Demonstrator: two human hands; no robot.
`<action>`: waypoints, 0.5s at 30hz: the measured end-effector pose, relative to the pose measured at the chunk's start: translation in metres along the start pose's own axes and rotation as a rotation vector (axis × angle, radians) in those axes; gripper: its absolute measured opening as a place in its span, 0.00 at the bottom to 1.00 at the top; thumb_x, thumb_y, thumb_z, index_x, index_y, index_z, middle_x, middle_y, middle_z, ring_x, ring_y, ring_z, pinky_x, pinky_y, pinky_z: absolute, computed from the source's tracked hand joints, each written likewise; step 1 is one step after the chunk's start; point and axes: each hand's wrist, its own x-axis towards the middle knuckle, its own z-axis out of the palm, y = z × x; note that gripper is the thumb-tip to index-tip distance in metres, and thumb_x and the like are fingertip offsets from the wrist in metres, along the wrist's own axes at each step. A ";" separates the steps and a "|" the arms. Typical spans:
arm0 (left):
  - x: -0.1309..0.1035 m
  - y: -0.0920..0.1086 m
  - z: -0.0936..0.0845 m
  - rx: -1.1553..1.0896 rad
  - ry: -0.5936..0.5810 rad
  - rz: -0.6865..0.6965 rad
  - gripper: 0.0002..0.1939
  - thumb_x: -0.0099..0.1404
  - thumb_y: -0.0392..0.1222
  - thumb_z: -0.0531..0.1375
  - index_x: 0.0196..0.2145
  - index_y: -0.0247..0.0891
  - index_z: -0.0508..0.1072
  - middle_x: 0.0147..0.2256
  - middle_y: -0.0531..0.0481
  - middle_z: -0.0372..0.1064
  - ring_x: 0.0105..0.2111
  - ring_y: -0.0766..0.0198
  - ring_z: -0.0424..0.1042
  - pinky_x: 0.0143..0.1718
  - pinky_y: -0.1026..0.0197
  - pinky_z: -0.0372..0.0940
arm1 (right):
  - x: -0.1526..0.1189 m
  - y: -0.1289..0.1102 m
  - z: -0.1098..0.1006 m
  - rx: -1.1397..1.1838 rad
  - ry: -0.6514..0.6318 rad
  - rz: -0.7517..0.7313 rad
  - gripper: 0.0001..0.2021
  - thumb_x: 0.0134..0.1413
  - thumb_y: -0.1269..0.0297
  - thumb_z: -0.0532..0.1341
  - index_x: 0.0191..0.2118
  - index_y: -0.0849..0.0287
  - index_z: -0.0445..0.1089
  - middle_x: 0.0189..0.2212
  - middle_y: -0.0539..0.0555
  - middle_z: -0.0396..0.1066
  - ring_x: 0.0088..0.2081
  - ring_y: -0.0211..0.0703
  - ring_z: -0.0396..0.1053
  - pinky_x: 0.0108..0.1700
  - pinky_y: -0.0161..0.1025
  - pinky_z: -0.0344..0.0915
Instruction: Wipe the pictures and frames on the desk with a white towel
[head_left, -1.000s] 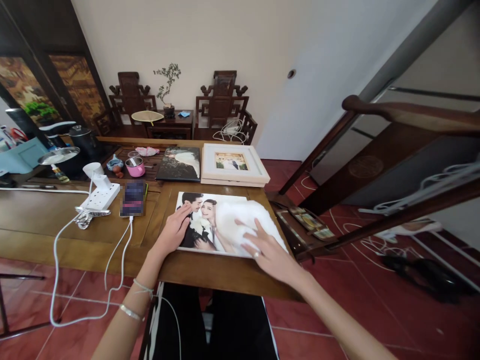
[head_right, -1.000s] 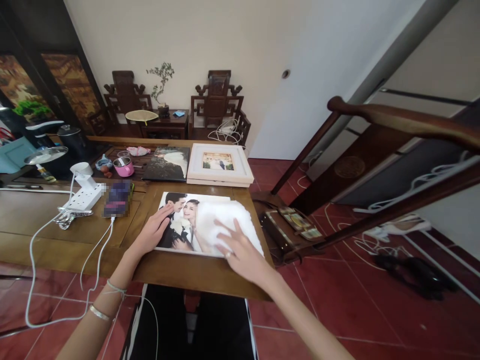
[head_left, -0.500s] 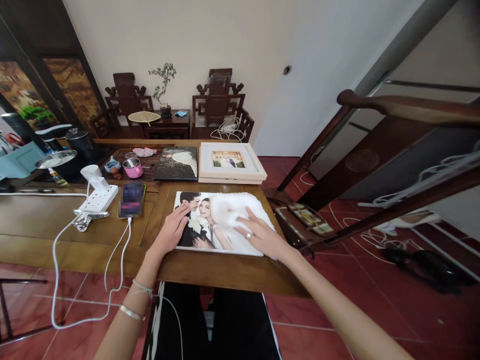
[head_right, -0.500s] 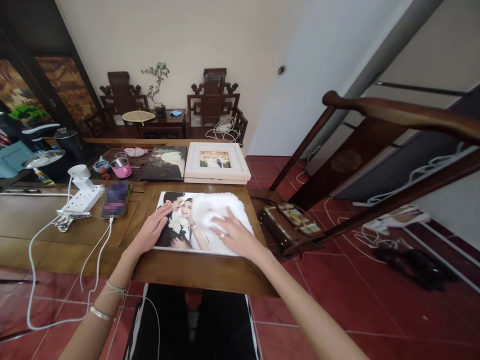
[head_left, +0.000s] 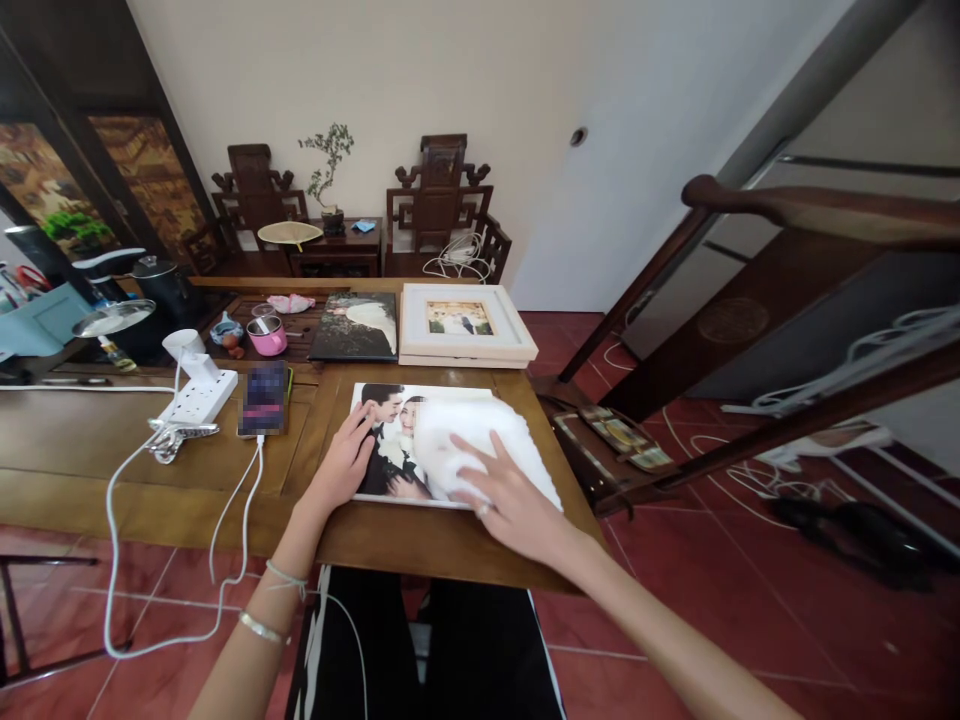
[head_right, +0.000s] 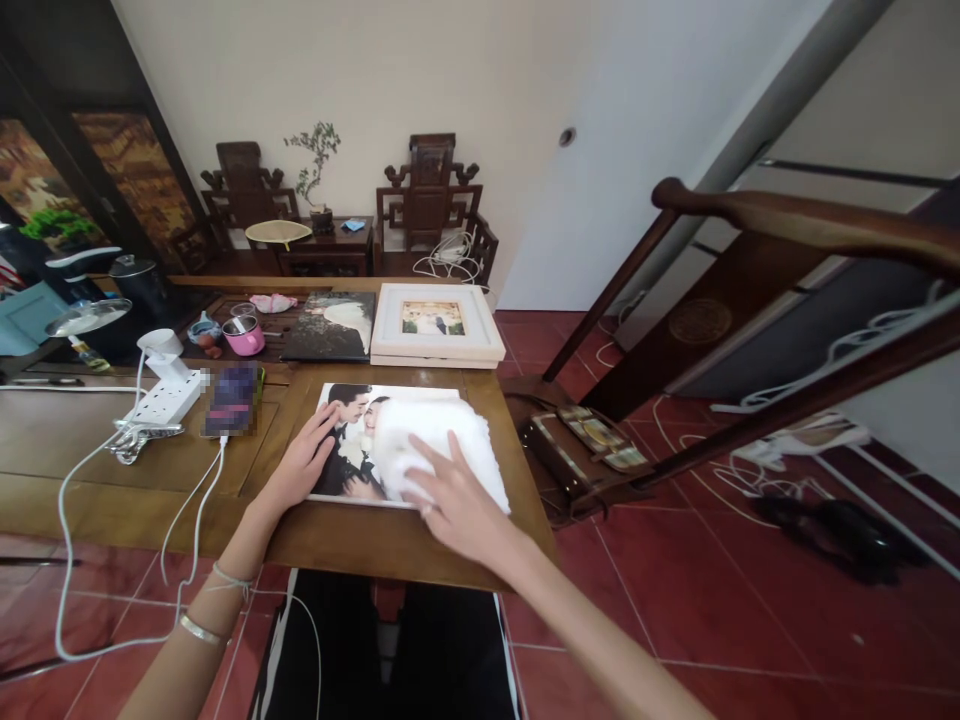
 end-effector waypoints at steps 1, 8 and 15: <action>0.000 -0.001 0.000 0.002 -0.001 0.002 0.24 0.70 0.41 0.44 0.62 0.39 0.57 0.65 0.46 0.49 0.66 0.59 0.43 0.66 0.49 0.42 | -0.010 -0.011 -0.001 0.009 -0.019 -0.018 0.11 0.62 0.70 0.50 0.38 0.61 0.70 0.59 0.67 0.60 0.65 0.54 0.48 0.64 0.67 0.35; 0.001 -0.001 0.000 0.009 0.002 0.019 0.25 0.70 0.41 0.44 0.63 0.39 0.56 0.65 0.46 0.48 0.66 0.58 0.44 0.66 0.48 0.43 | -0.022 -0.030 -0.004 0.020 -0.077 -0.047 0.10 0.61 0.69 0.51 0.37 0.60 0.69 0.58 0.66 0.62 0.65 0.52 0.48 0.64 0.65 0.37; 0.001 -0.003 -0.001 0.017 -0.008 0.006 0.25 0.71 0.43 0.43 0.63 0.38 0.55 0.65 0.45 0.48 0.66 0.59 0.45 0.66 0.48 0.43 | 0.059 0.026 0.004 0.012 -0.059 0.004 0.13 0.64 0.67 0.48 0.45 0.59 0.68 0.58 0.62 0.63 0.65 0.50 0.47 0.63 0.66 0.36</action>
